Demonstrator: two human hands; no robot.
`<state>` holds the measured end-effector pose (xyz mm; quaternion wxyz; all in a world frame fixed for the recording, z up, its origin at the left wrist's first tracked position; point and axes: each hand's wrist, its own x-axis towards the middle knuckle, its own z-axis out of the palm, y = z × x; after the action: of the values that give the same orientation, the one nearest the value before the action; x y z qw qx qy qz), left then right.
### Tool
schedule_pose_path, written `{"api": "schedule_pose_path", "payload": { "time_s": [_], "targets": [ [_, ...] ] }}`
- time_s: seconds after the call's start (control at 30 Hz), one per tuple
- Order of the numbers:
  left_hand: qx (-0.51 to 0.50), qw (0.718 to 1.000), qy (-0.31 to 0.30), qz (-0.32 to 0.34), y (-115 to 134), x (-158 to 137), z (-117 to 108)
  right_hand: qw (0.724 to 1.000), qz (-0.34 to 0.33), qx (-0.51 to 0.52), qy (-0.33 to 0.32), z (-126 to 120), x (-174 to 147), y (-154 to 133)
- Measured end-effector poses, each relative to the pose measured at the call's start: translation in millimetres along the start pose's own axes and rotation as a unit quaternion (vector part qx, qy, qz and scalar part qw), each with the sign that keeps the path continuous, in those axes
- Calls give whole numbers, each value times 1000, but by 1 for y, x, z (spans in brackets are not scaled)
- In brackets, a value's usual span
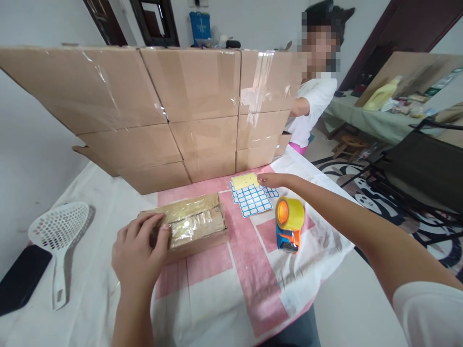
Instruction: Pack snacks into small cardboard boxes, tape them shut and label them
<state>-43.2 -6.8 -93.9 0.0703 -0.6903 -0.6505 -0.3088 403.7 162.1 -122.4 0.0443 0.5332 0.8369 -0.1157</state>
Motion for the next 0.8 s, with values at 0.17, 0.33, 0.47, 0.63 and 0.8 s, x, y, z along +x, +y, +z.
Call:
{"api": "schedule_pose_path", "payload": {
  "time_s": [0.17, 0.33, 0.47, 0.63, 0.8],
  "targets": [
    [-1, 1000, -19, -4, -2, 0, 0, 995, -28, -90, 38, -8, -20, -20],
    [-11, 1000, -17, -9, 0, -1, -3, 989, -42, -130, 49, -11, -19, -38],
    [-21, 999, -33, -19, 5, 0, -6, 993, -43, -112, -5, -10, -9, -40],
    [-29, 999, -36, -25, 7, 2, -8, 996, -10, -73, -46, -11, 0, -30],
    [-34, 999, -30, -14, 5, 1, -7, 996, -11, -70, -45, -12, -2, -29]
  ]
}}
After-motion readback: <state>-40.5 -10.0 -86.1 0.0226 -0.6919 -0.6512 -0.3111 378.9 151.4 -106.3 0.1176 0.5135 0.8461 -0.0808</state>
